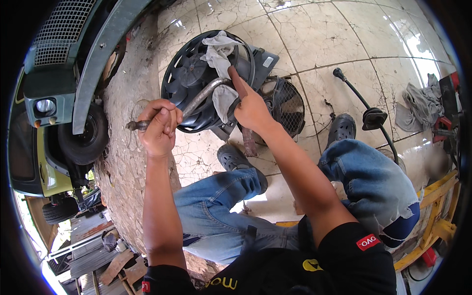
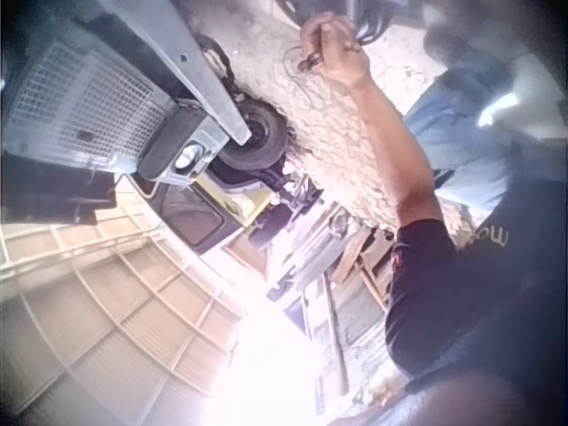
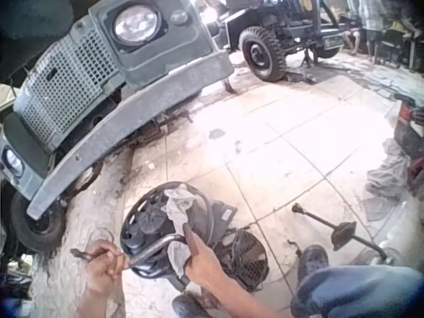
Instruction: The person sits on the floor and uses a sanding block to smooth the surface of a curved metal rod. They repeatedly rub the sanding block along the rod's length, rotating it to treat different sides.
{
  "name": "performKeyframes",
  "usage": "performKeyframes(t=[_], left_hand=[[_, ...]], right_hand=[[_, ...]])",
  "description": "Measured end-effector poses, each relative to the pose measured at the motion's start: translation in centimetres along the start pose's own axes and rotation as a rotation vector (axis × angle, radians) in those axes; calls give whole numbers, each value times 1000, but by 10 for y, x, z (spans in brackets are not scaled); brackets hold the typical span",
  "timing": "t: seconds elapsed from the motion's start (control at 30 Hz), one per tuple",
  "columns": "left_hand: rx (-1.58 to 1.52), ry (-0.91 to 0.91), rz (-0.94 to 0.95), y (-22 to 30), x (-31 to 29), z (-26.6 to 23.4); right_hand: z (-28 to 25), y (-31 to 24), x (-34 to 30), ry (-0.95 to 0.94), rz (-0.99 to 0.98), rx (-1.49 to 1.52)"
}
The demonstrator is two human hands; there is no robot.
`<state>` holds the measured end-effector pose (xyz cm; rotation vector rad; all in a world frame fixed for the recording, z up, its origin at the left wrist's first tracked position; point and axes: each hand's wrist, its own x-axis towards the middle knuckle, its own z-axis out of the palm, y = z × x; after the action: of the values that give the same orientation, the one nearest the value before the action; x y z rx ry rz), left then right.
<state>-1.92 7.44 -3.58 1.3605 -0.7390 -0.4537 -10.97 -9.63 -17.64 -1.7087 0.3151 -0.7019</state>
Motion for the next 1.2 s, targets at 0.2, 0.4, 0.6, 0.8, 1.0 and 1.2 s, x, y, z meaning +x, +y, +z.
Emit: performKeyframes(t=[0.2,0.4,0.6,0.8,1.0,1.2], left_hand=[[44,382,0,-3,9,23],[-73,912,-101,-9,28,29],[-174,669,-76,-16,27,6],[-165,549,-54,-21,28,4],[-154,404,-28,-18,20,2],[-141,490,-43,-17,21,3]], right_hand=[[-27,2,14,-195,130,50],[-36,-2,3,-234,65,31],[-17,11,-7,22,-104,-72],[8,-18,-24,185,-194,-386],[-15,6,20,-207,-25,-438],[-18,-4,7,61,6,-256]])
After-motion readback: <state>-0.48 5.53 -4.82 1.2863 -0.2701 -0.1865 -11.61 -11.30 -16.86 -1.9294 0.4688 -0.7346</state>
